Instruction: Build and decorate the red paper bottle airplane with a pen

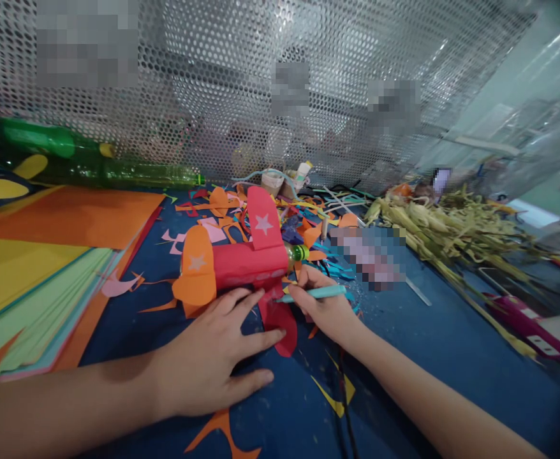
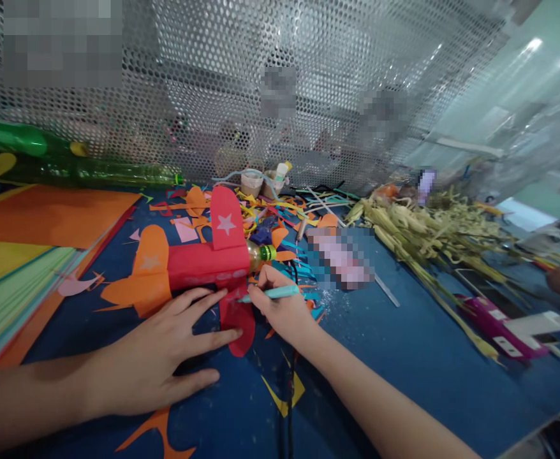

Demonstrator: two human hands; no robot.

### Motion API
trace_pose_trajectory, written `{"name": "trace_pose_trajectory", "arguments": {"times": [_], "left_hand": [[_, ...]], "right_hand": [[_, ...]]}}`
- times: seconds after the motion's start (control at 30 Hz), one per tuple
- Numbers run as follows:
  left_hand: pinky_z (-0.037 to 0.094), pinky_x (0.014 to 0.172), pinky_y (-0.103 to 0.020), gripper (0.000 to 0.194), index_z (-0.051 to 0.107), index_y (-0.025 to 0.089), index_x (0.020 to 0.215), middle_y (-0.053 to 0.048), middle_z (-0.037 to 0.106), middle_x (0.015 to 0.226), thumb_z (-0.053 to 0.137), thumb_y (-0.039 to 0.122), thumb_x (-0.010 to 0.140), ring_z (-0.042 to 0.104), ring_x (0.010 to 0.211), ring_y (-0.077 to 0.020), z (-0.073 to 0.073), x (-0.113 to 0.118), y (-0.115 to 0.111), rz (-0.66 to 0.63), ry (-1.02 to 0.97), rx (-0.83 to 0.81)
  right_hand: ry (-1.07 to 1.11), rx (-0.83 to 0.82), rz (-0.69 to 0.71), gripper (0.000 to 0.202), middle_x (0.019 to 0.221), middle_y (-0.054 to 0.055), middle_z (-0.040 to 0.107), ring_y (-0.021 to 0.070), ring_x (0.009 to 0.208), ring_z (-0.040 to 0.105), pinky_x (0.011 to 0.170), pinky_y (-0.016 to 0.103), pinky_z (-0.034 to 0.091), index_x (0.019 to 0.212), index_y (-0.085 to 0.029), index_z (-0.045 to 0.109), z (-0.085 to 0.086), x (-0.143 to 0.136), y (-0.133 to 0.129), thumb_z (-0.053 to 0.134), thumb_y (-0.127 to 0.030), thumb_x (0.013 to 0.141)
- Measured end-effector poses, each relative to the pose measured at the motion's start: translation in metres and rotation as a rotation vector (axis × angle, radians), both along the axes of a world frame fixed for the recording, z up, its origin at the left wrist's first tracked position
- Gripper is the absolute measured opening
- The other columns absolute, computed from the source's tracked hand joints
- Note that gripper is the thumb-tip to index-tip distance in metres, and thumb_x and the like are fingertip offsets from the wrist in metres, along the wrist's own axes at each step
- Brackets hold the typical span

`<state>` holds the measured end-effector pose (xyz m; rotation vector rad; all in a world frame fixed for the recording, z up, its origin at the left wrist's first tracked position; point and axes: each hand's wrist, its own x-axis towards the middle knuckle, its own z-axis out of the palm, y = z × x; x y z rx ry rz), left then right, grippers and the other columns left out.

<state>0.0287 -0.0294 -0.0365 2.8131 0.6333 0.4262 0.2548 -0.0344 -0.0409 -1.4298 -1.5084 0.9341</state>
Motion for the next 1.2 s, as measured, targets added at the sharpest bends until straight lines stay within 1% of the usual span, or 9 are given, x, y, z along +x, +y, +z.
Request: {"name": "trace_pose_trajectory", "arguments": {"times": [0.1,0.2,0.27,0.4,0.53,0.7,0.87,1.0,1.2], "left_hand": [[0.039,0.096,-0.059,0.046,0.052,0.036,0.130,-0.012,0.038,0.144,0.055,0.048,0.086,0.035,0.128,-0.0395,-0.0007,-0.0001,-0.0004,0.005,-0.007,0.003],[0.039,0.097,-0.059,0.046,0.052,0.036,0.130,-0.011,0.038,0.144,0.055,0.048,0.086,0.035,0.128,-0.0391,-0.0007,0.0000,-0.0009,0.005,-0.014,0.003],[0.039,0.097,-0.059,0.046,0.052,0.035,0.130,-0.012,0.038,0.144,0.056,0.047,0.085,0.035,0.127,-0.0391,-0.0002,0.0002,-0.0010,0.004,-0.012,-0.001],[0.039,0.095,-0.060,0.046,0.052,0.034,0.130,-0.014,0.038,0.143,0.055,0.047,0.086,0.036,0.127,-0.0405,0.0007,0.0001,-0.0007,-0.002,0.000,-0.001],[0.039,0.096,-0.059,0.046,0.052,0.035,0.130,-0.012,0.038,0.143,0.057,0.047,0.085,0.035,0.127,-0.0394,-0.0003,-0.0004,-0.0003,0.000,-0.017,-0.002],[0.038,0.098,-0.058,0.046,0.053,0.035,0.130,-0.012,0.038,0.144,0.057,0.047,0.085,0.034,0.128,-0.0385,-0.0007,0.0000,-0.0005,-0.001,-0.018,-0.003],[0.038,0.097,-0.059,0.047,0.052,0.035,0.130,-0.012,0.038,0.144,0.056,0.047,0.086,0.035,0.127,-0.0389,0.0000,0.0008,-0.0005,-0.002,-0.011,0.001],[0.038,0.096,-0.060,0.046,0.052,0.034,0.130,-0.013,0.039,0.142,0.055,0.047,0.086,0.035,0.127,-0.0396,0.0009,0.0006,-0.0002,-0.006,0.002,0.004],[0.039,0.096,-0.059,0.047,0.051,0.034,0.131,-0.014,0.038,0.142,0.054,0.048,0.086,0.035,0.127,-0.0396,0.0016,0.0007,-0.0002,-0.007,0.016,0.004]], "right_hand": [[-0.005,0.017,-0.031,0.023,0.046,-0.010,0.037,0.0076,0.037,0.034,0.039,0.020,0.028,0.067,-0.023,0.036,-0.0015,0.0008,0.0009,0.053,-0.024,0.082],[0.018,-0.008,-0.010,0.023,0.046,-0.010,0.038,0.0077,0.037,0.033,0.038,0.020,0.028,0.068,-0.023,0.036,-0.0006,0.0001,0.0006,0.053,-0.026,0.082],[0.016,-0.019,-0.001,0.023,0.046,-0.010,0.038,0.0079,0.038,0.033,0.038,0.020,0.028,0.068,-0.023,0.036,0.0006,-0.0005,0.0001,0.053,-0.026,0.082],[-0.015,0.011,-0.040,0.024,0.047,-0.010,0.037,0.0076,0.038,0.033,0.039,0.021,0.027,0.066,-0.023,0.036,0.0014,-0.0011,-0.0003,0.054,-0.025,0.082],[0.021,-0.012,0.005,0.024,0.047,-0.009,0.039,0.0078,0.039,0.032,0.040,0.021,0.027,0.068,-0.023,0.036,0.0004,-0.0009,0.0000,0.054,-0.028,0.082],[-0.010,0.018,-0.032,0.024,0.047,-0.010,0.036,0.0076,0.038,0.032,0.040,0.021,0.027,0.066,-0.023,0.035,-0.0009,0.0001,0.0004,0.053,-0.024,0.081],[-0.001,-0.005,-0.004,0.023,0.045,-0.010,0.037,0.0081,0.038,0.033,0.040,0.021,0.028,0.066,-0.023,0.036,0.0002,0.0001,0.0002,0.054,-0.025,0.080],[-0.034,0.025,-0.045,0.024,0.046,-0.009,0.039,0.0078,0.039,0.035,0.040,0.021,0.028,0.065,-0.023,0.036,-0.0011,0.0010,0.0008,0.054,-0.023,0.080],[-0.025,0.026,-0.016,0.025,0.047,-0.010,0.037,0.0075,0.038,0.035,0.040,0.021,0.028,0.065,-0.023,0.035,-0.0034,0.0027,0.0008,0.054,-0.022,0.080]]}}
